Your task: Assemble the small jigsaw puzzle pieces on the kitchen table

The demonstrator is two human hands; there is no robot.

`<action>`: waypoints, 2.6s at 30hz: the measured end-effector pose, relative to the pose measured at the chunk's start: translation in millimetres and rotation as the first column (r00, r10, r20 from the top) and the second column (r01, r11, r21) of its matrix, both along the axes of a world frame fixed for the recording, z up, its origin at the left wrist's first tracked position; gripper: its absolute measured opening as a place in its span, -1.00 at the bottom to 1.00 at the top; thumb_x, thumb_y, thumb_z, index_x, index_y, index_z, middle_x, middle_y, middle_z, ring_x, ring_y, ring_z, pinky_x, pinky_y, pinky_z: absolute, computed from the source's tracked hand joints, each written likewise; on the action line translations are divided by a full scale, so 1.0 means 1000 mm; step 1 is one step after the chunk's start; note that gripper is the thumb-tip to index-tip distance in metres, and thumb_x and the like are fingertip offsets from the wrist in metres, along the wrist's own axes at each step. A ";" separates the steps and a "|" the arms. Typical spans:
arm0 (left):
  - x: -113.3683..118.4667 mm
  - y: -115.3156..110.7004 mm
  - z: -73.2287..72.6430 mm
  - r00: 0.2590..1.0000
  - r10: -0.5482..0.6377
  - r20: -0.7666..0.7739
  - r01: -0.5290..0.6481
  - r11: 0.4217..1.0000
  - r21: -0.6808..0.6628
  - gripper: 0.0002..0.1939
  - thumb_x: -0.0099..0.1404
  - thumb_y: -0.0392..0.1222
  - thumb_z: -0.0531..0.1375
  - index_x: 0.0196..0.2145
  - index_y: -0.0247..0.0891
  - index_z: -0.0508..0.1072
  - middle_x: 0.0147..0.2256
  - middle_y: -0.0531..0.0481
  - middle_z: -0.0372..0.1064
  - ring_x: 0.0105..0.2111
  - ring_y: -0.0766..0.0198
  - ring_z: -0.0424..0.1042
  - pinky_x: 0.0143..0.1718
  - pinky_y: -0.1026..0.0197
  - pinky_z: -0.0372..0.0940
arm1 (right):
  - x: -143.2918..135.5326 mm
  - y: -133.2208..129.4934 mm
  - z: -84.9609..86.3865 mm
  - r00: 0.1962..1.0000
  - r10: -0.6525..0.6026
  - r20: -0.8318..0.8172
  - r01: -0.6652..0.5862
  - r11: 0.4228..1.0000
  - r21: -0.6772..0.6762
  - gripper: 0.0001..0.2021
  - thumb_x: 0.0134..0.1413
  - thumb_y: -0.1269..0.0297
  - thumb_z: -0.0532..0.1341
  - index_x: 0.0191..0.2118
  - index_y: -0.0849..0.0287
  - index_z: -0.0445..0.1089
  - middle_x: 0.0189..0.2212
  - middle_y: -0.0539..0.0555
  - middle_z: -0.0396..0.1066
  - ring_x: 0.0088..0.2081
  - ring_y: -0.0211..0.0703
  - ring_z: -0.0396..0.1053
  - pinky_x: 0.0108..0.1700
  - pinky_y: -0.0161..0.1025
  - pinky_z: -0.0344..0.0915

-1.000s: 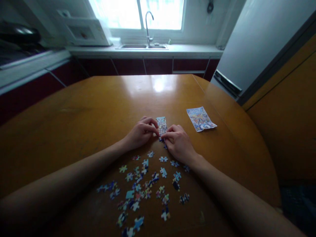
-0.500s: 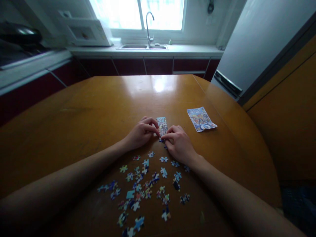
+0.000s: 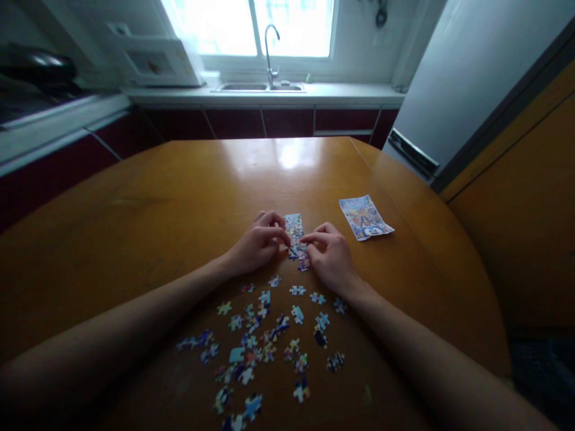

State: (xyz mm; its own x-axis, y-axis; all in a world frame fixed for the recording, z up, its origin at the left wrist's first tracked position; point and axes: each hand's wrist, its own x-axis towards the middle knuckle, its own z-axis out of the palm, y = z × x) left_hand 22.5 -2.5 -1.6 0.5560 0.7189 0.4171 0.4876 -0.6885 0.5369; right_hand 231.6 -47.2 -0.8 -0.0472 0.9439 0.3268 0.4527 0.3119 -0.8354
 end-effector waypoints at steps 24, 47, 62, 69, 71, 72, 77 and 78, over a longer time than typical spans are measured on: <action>-0.002 0.002 -0.003 0.997 -0.067 -0.049 0.067 0.998 -0.006 -0.52 0.17 -0.54 0.07 -0.33 0.00 0.64 -0.16 -0.02 0.35 -0.09 0.16 0.23 0.02 0.04 0.24 | 0.001 -0.003 0.001 0.961 0.165 0.224 -0.175 0.984 0.024 -0.73 0.04 0.55 0.19 -0.41 0.04 0.57 -0.26 0.08 0.36 -0.12 -0.07 0.31 -0.02 -0.04 0.29; -0.003 0.002 -0.002 0.996 -0.065 -0.059 0.064 0.998 -0.005 -0.54 0.18 -0.54 0.08 -0.33 -0.01 0.64 -0.16 -0.02 0.37 -0.09 0.15 0.23 0.02 0.02 0.24 | 0.008 -0.008 0.012 0.945 0.063 0.320 -0.085 0.995 0.055 -0.67 -0.03 0.66 0.13 -0.46 0.08 0.52 -0.32 0.11 0.37 -0.18 -0.04 0.27 -0.13 -0.08 0.28; -0.001 0.001 -0.001 0.996 -0.059 -0.061 0.059 0.998 -0.004 -0.53 0.16 -0.54 0.07 -0.34 -0.02 0.64 -0.17 -0.03 0.37 -0.10 0.14 0.24 0.02 0.01 0.27 | 0.007 -0.012 0.018 0.942 0.132 0.308 -0.157 0.986 0.056 -0.65 -0.03 0.66 0.16 -0.55 0.05 0.52 -0.35 0.09 0.39 -0.18 -0.04 0.28 -0.14 -0.07 0.29; -0.001 0.001 -0.001 0.995 -0.073 -0.069 0.074 0.997 0.006 -0.52 0.14 -0.56 0.05 -0.33 -0.03 0.63 -0.16 -0.02 0.35 -0.09 0.15 0.23 0.03 0.03 0.25 | 0.007 -0.013 0.015 0.929 0.136 0.345 -0.163 0.985 0.049 -0.68 0.00 0.63 0.16 -0.53 0.06 0.52 -0.34 0.10 0.40 -0.16 -0.03 0.27 -0.13 -0.08 0.30; -0.001 0.000 -0.001 0.994 -0.083 -0.077 0.083 0.997 0.005 -0.52 0.13 -0.56 0.05 -0.32 -0.03 0.62 -0.14 -0.01 0.35 -0.08 0.16 0.23 0.03 0.04 0.25 | 0.008 -0.013 0.016 0.937 0.107 0.334 -0.131 0.990 0.052 -0.69 0.02 0.61 0.16 -0.53 0.07 0.51 -0.36 0.10 0.40 -0.18 -0.03 0.28 -0.14 -0.07 0.30; -0.001 0.000 -0.001 0.993 -0.087 -0.079 0.088 0.996 0.005 -0.52 0.13 -0.56 0.05 -0.32 -0.04 0.62 -0.14 -0.01 0.35 -0.08 0.16 0.23 0.04 0.04 0.24 | 0.008 -0.012 0.016 0.939 0.100 0.329 -0.123 0.991 0.049 -0.69 0.03 0.61 0.16 -0.54 0.08 0.50 -0.36 0.09 0.39 -0.19 -0.04 0.28 -0.14 -0.07 0.30; -0.001 0.000 0.000 0.992 -0.095 -0.087 0.096 0.995 0.007 -0.56 0.15 -0.55 0.06 -0.32 -0.07 0.60 -0.14 0.00 0.35 -0.07 0.16 0.23 0.05 0.04 0.24 | 0.006 -0.013 0.015 0.937 0.133 0.323 -0.158 0.986 0.051 -0.70 0.09 0.58 0.16 -0.45 0.08 0.54 -0.31 0.09 0.39 -0.15 -0.05 0.28 -0.09 -0.08 0.30; -0.001 0.000 0.001 0.991 -0.100 -0.086 0.101 0.995 0.009 -0.57 0.15 -0.55 0.07 -0.32 -0.07 0.60 -0.14 -0.01 0.35 -0.07 0.16 0.23 0.05 0.04 0.24 | 0.005 -0.014 0.014 0.934 0.141 0.329 -0.169 0.984 0.058 -0.71 0.10 0.58 0.16 -0.41 0.07 0.55 -0.28 0.10 0.39 -0.13 -0.04 0.28 -0.07 -0.08 0.30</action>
